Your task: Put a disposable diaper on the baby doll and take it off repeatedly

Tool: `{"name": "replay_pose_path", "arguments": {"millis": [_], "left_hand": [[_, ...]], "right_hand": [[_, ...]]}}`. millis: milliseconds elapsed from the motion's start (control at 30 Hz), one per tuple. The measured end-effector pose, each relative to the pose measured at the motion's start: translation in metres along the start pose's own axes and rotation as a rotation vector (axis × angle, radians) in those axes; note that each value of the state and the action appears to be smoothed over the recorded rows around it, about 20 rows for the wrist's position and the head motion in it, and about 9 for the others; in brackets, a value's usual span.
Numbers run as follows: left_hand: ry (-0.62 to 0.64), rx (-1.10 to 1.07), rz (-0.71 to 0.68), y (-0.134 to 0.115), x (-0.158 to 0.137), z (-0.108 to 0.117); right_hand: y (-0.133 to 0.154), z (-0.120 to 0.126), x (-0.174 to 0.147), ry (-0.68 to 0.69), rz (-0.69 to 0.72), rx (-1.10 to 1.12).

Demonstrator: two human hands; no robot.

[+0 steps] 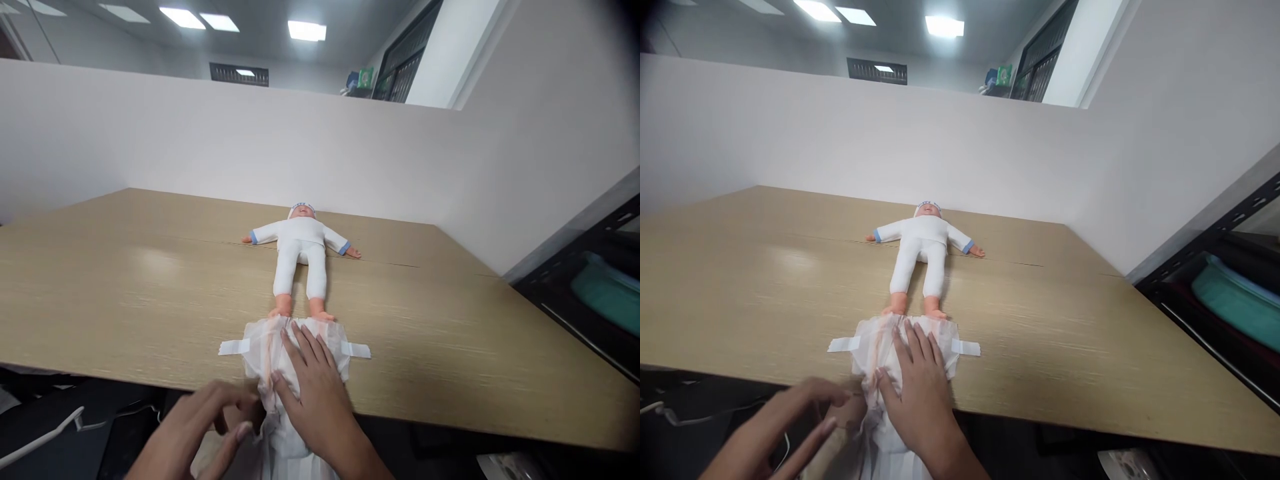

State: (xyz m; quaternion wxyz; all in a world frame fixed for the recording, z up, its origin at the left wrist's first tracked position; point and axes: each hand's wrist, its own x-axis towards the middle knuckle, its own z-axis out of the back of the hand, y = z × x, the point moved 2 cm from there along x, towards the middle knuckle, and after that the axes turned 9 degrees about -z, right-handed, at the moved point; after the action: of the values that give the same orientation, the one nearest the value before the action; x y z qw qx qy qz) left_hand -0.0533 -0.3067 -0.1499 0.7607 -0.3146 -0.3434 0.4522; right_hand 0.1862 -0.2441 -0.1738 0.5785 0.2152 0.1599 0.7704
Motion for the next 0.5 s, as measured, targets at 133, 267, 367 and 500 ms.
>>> {"name": "replay_pose_path", "arguments": {"millis": [133,267,367,500], "left_hand": [[-0.042,0.344,-0.457,-0.015,0.075,0.041],[0.259,0.701,-0.734,0.010,0.169,0.033],[0.395,0.868,-0.847,0.028,0.213,0.013],[0.488,0.916,-0.958,0.034,0.234,-0.006]], "right_hand": [[0.001,0.001,0.000,0.005,-0.008,-0.084],[0.003,0.002,0.000,0.016,-0.009,-0.112],[0.002,0.002,-0.001,0.024,-0.007,-0.108],[-0.001,0.001,-0.001,0.008,0.000,-0.097]]}}
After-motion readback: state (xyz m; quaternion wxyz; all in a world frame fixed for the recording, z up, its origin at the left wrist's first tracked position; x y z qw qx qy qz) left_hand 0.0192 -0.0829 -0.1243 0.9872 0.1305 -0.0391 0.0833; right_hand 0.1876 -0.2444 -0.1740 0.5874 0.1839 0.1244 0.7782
